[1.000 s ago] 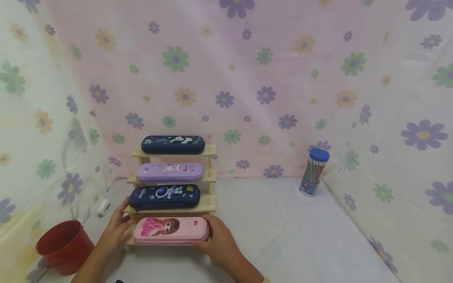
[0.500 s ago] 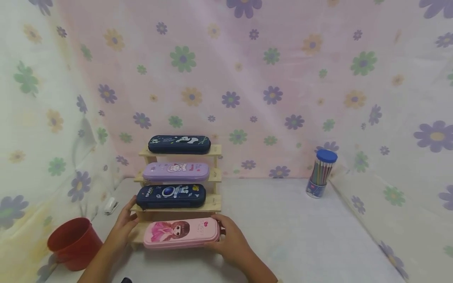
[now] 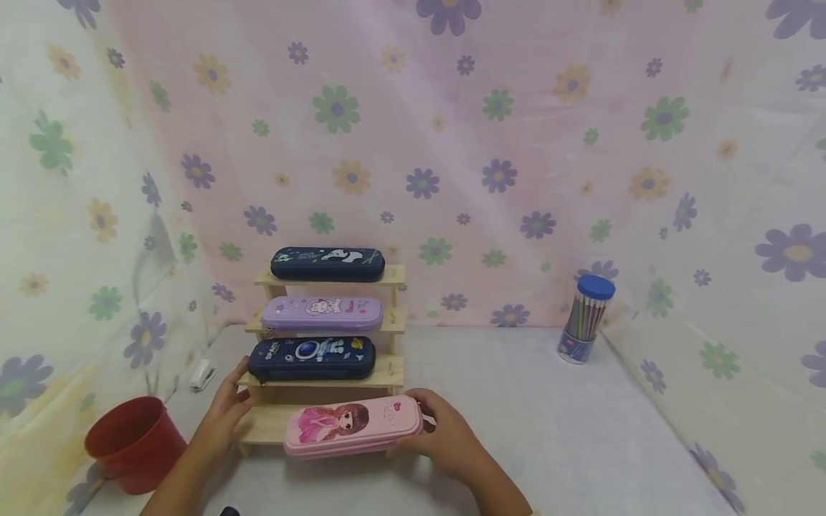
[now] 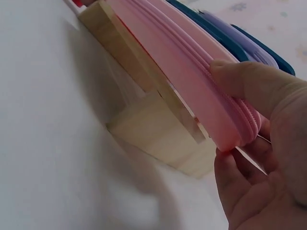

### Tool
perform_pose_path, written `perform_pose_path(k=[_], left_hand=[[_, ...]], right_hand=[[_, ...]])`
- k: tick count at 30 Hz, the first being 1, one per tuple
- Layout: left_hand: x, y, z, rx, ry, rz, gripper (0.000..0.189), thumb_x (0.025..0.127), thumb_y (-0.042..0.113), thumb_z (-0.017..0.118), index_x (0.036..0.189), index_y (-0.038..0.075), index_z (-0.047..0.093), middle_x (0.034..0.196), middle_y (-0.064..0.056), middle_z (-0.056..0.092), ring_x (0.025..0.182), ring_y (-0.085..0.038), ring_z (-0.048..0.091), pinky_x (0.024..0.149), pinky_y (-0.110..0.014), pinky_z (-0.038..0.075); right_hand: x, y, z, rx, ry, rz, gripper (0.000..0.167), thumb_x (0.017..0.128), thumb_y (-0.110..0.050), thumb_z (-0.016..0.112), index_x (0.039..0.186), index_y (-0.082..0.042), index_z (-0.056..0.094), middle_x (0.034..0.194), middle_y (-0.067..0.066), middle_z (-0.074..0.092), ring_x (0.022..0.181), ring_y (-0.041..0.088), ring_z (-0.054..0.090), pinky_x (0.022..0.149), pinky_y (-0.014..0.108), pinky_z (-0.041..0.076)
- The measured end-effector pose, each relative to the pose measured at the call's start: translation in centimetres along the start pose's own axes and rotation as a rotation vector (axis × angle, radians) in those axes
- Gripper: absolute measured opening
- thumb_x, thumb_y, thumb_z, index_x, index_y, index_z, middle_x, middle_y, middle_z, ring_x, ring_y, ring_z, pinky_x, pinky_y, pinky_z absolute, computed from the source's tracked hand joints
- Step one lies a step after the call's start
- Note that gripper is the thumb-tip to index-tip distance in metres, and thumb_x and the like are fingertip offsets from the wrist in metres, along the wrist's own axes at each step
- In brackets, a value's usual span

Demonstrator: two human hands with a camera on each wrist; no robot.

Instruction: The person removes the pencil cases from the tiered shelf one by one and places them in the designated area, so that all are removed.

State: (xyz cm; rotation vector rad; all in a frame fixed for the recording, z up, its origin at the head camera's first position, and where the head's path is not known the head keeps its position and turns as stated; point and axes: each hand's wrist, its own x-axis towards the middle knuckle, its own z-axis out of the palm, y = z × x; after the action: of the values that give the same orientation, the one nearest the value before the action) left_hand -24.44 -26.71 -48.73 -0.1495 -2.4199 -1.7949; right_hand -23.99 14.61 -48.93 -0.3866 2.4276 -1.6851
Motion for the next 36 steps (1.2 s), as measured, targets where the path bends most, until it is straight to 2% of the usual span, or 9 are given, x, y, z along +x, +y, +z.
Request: perform_pose_path(k=[3,6,12,16,22,24,32,36], left_hand=[[-0.1,-0.2,0.0,-0.02,0.003,0.031,0.069,0.109,0.011,0.046,0.169,0.013,0.012,0.177,-0.012,0.005,0.155,-0.057,0.017,0.12,-0.075,0.015],[0.0,-0.4,0.0,-0.033,0.0,0.048,0.069,0.108,0.01,0.045,0.169,0.012,0.013,0.177,-0.013,0.005,0.155,-0.057,0.017,0.12,-0.077,0.013],[0.1,-0.5,0.2,-0.02,-0.008,-0.011,0.071,0.109,0.012,0.046,0.17,0.017,0.01,0.178,-0.01,0.002,0.156,-0.056,0.015,0.12,-0.077,0.013],[0.2,-0.2,0.1,-0.01,-0.009,-0.043,0.071,0.109,0.013,0.045,0.17,0.019,0.007,0.178,-0.007,0.001,0.157,-0.055,0.015,0.121,-0.076,0.013],[0.2,0.1,0.1,0.005,-0.01,-0.043,0.071,0.11,0.012,0.043,0.17,0.019,0.007,0.178,-0.005,0.001,0.158,-0.053,0.015,0.121,-0.075,0.013],[0.1,0.0,0.0,0.008,-0.013,-0.047,0.071,0.11,0.013,0.044,0.17,0.02,0.007,0.178,-0.004,0.0,0.158,-0.052,0.014,0.121,-0.074,0.014],[0.2,0.0,0.0,0.013,-0.02,-0.05,0.071,0.11,0.013,0.043,0.17,0.02,0.006,0.178,-0.001,-0.001,0.158,-0.05,0.015,0.123,-0.072,0.013],[0.2,0.2,0.0,0.024,-0.013,-0.037,0.071,0.11,0.01,0.042,0.17,0.019,0.006,0.178,-0.003,-0.001,0.158,-0.051,0.017,0.123,-0.072,0.012]], right_hand=[[-0.1,0.4,-1.2,0.035,-0.028,0.0,0.083,0.079,-0.029,0.092,0.15,-0.015,0.051,0.153,0.01,0.055,0.145,0.037,0.05,0.11,0.046,0.052],[-0.3,0.8,-2.5,0.066,-0.041,0.009,0.083,0.082,-0.026,0.09,0.152,-0.011,0.049,0.154,0.012,0.054,0.143,0.036,0.052,0.105,0.039,0.054],[-1.1,1.7,-5.0,0.117,-0.066,0.016,0.08,0.084,-0.018,0.087,0.153,-0.007,0.046,0.152,0.017,0.053,0.136,0.033,0.056,0.095,0.027,0.055],[-1.5,2.3,-6.4,0.118,-0.069,0.028,0.08,0.085,-0.018,0.086,0.153,-0.01,0.046,0.154,0.018,0.051,0.138,0.035,0.054,0.096,0.028,0.056],[-2.0,2.9,-8.6,0.075,-0.05,0.056,0.083,0.086,-0.023,0.086,0.156,-0.012,0.043,0.161,0.014,0.044,0.15,0.045,0.04,0.111,0.047,0.051],[-2.3,3.2,-9.4,0.066,-0.044,0.061,0.083,0.087,-0.025,0.085,0.157,-0.012,0.042,0.163,0.014,0.042,0.152,0.046,0.037,0.112,0.05,0.049],[-3.5,4.5,-12.4,0.074,-0.004,0.106,0.088,0.089,-0.027,0.083,0.161,-0.015,0.036,0.167,0.012,0.037,0.151,0.042,0.039,0.106,0.036,0.055],[-3.5,5.0,-13.9,0.103,-0.001,0.089,0.09,0.09,-0.024,0.082,0.163,-0.012,0.031,0.166,0.014,0.035,0.149,0.04,0.041,0.105,0.032,0.055]])
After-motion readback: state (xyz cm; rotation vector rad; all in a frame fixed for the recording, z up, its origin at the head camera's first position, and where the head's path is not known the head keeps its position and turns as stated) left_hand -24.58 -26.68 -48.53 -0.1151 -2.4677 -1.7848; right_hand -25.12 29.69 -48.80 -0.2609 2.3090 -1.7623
